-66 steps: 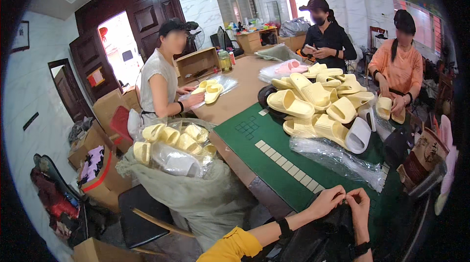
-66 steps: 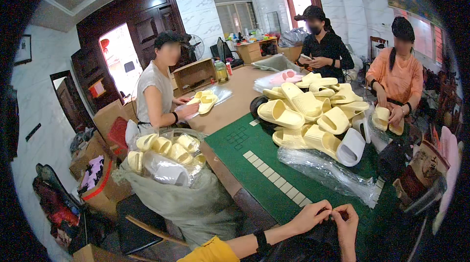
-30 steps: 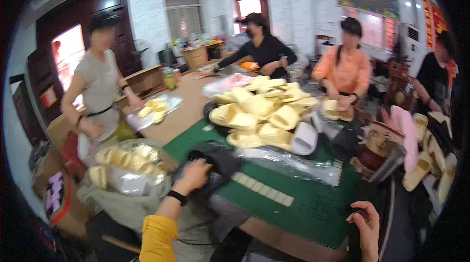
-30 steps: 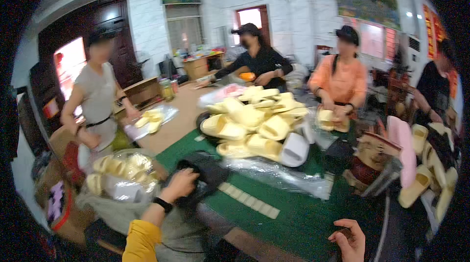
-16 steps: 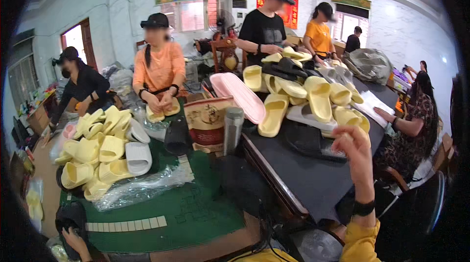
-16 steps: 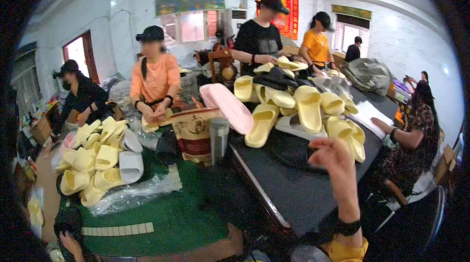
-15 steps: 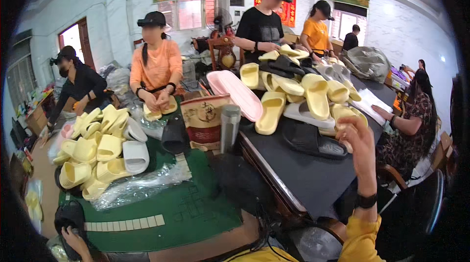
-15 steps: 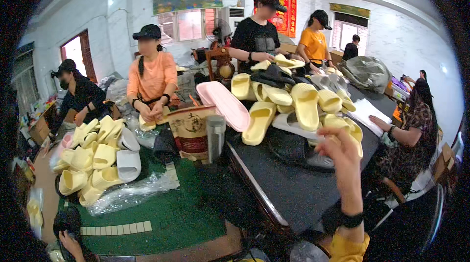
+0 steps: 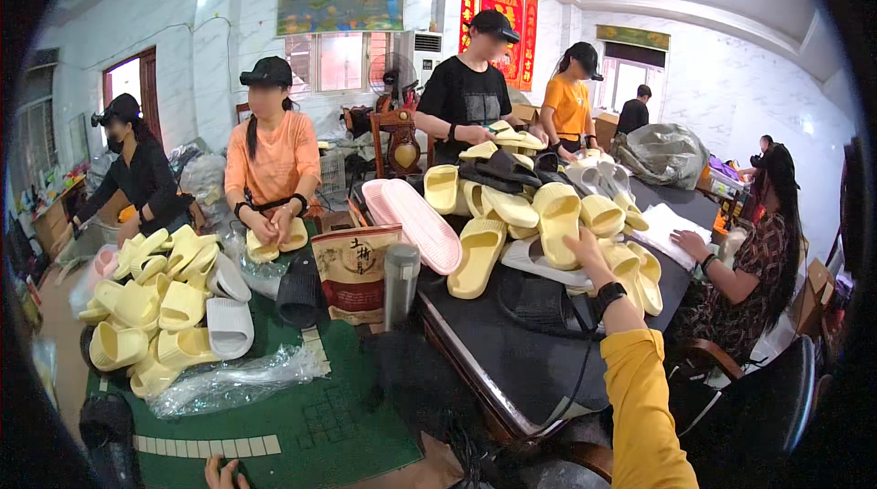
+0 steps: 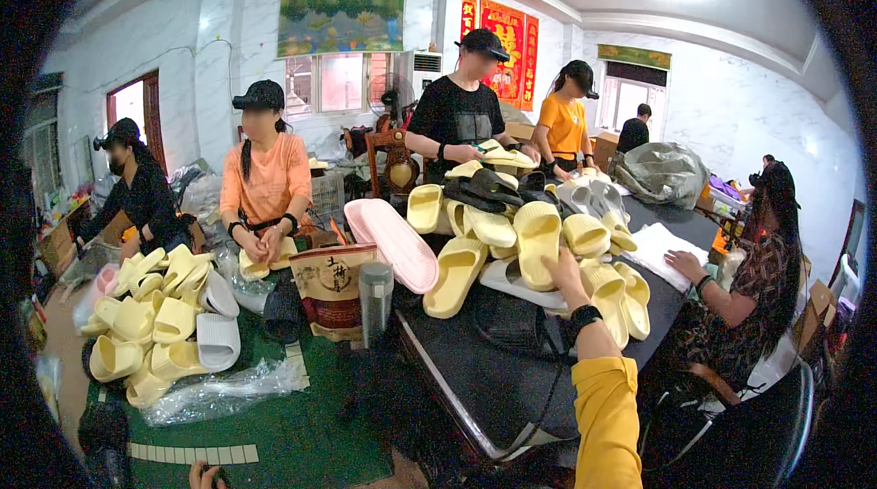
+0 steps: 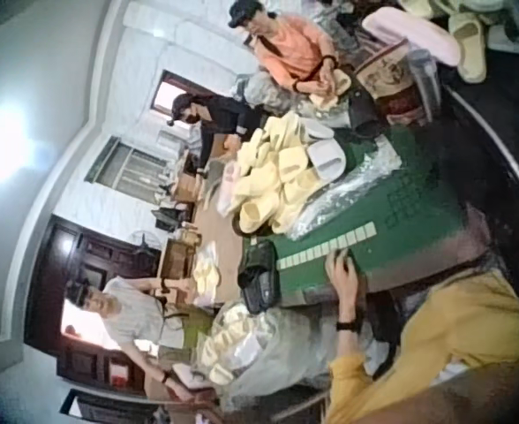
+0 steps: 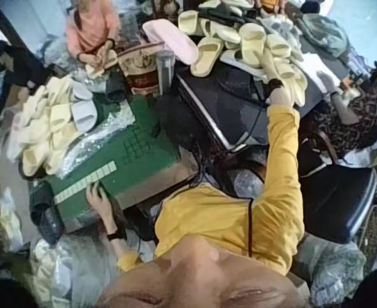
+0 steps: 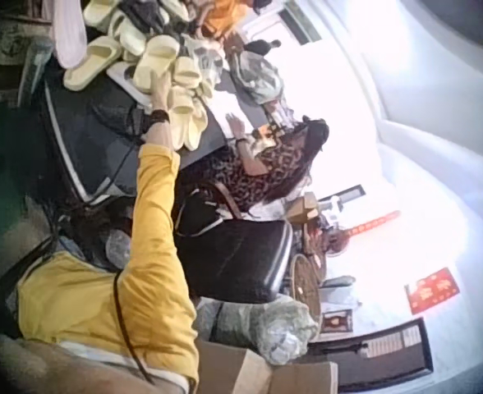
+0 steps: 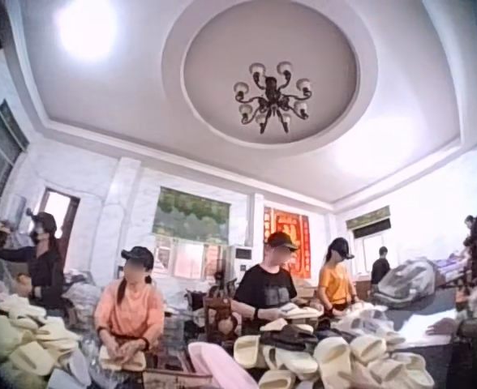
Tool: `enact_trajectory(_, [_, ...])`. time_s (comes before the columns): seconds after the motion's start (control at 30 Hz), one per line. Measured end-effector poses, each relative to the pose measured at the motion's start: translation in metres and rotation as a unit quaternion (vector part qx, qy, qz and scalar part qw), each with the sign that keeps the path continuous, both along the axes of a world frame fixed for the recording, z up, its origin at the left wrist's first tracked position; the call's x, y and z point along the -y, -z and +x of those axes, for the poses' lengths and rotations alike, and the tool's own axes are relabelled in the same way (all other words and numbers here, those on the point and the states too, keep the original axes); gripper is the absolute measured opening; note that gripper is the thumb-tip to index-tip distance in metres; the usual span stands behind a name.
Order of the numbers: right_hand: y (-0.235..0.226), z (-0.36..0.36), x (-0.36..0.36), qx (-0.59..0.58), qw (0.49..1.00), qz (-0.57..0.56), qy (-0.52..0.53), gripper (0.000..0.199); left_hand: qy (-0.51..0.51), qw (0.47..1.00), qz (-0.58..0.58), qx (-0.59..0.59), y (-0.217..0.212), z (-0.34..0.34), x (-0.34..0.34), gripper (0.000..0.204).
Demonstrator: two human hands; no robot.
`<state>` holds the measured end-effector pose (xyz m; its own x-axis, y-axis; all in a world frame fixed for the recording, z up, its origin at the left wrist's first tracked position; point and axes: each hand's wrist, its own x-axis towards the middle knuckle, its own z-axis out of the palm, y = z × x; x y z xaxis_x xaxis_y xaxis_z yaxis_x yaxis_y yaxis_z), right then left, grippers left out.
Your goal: Inspecting, pairing, and organizing sandals at a factory finishing station.
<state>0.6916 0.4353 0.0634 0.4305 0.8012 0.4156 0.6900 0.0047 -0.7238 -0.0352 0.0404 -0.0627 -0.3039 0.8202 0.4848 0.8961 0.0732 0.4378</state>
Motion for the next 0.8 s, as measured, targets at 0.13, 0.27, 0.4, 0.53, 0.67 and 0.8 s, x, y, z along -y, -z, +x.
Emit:
enact_trajectory(0.13, [-0.031,0.015,-0.002,-0.275,0.953,0.121,-0.047,0.06,0.013,0.999,0.009,0.05,0.002,-0.002,0.005,0.026])
enact_trajectory(0.27, [-0.101,-0.029,0.065,-0.265,0.946,0.161,-0.095,0.046,0.01,1.0,0.009,0.013,0.002,-0.003,0.004,0.026])
enact_trajectory(0.4, [-0.144,-0.096,0.123,-0.302,0.914,0.179,-0.203,0.045,0.003,0.999,0.041,-0.032,0.005,-0.001,0.001,0.022])
enact_trajectory(0.53, [-0.153,-0.144,0.185,-0.362,0.868,0.19,-0.283,0.049,-0.032,0.996,0.002,0.078,0.013,0.0,0.001,0.023])
enact_trajectory(0.67, [-0.132,-0.216,0.239,-0.021,0.924,0.223,-0.311,0.047,-0.024,0.993,0.03,0.113,0.007,0.001,0.003,0.022])
enact_trajectory(0.8, [-0.071,-0.324,0.287,-0.432,0.749,0.092,-0.494,0.053,0.033,0.978,0.041,0.202,-0.015,0.019,0.013,0.025])
